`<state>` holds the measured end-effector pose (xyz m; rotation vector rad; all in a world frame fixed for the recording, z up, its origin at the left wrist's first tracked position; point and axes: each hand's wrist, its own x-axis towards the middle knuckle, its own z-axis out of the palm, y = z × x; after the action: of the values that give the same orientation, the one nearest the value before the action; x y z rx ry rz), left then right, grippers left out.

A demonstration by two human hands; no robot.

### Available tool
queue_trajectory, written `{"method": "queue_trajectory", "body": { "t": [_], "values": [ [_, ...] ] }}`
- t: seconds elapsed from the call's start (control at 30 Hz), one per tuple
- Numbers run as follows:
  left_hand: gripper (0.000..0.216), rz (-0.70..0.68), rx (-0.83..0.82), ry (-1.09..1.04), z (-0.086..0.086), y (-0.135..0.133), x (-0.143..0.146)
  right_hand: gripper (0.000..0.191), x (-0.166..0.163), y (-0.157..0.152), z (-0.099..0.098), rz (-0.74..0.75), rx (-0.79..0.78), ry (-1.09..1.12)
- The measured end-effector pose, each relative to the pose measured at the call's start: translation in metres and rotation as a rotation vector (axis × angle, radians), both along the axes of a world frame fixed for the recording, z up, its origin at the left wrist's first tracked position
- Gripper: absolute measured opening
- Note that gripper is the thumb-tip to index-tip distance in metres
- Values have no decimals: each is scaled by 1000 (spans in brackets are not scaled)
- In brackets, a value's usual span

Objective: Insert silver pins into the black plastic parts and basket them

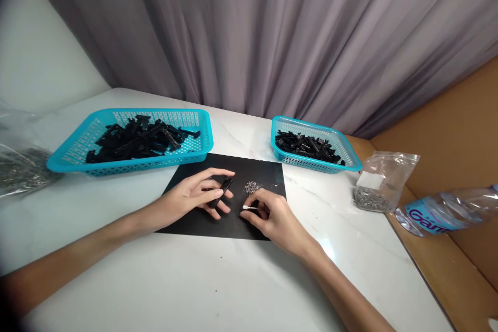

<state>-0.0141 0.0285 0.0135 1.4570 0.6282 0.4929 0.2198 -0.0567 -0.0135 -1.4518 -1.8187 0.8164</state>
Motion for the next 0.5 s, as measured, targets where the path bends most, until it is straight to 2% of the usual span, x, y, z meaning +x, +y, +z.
{"method": "queue_trajectory", "body": {
  "t": [0.17, 0.3, 0.4, 0.5],
  "values": [
    [58, 57, 106, 54, -9, 3, -1, 7, 7, -1, 7, 25, 25, -30],
    [44, 86, 170, 76, -16, 7, -1, 12, 11, -4, 10, 38, 56, -58],
    [41, 100, 206, 108, -17, 7, -1, 18, 8, -6, 9, 113, 72, -125],
    [38, 107, 244, 154, -17, 5, 0, 16, 1, -6, 4, 110, 132, -202]
  ]
}}
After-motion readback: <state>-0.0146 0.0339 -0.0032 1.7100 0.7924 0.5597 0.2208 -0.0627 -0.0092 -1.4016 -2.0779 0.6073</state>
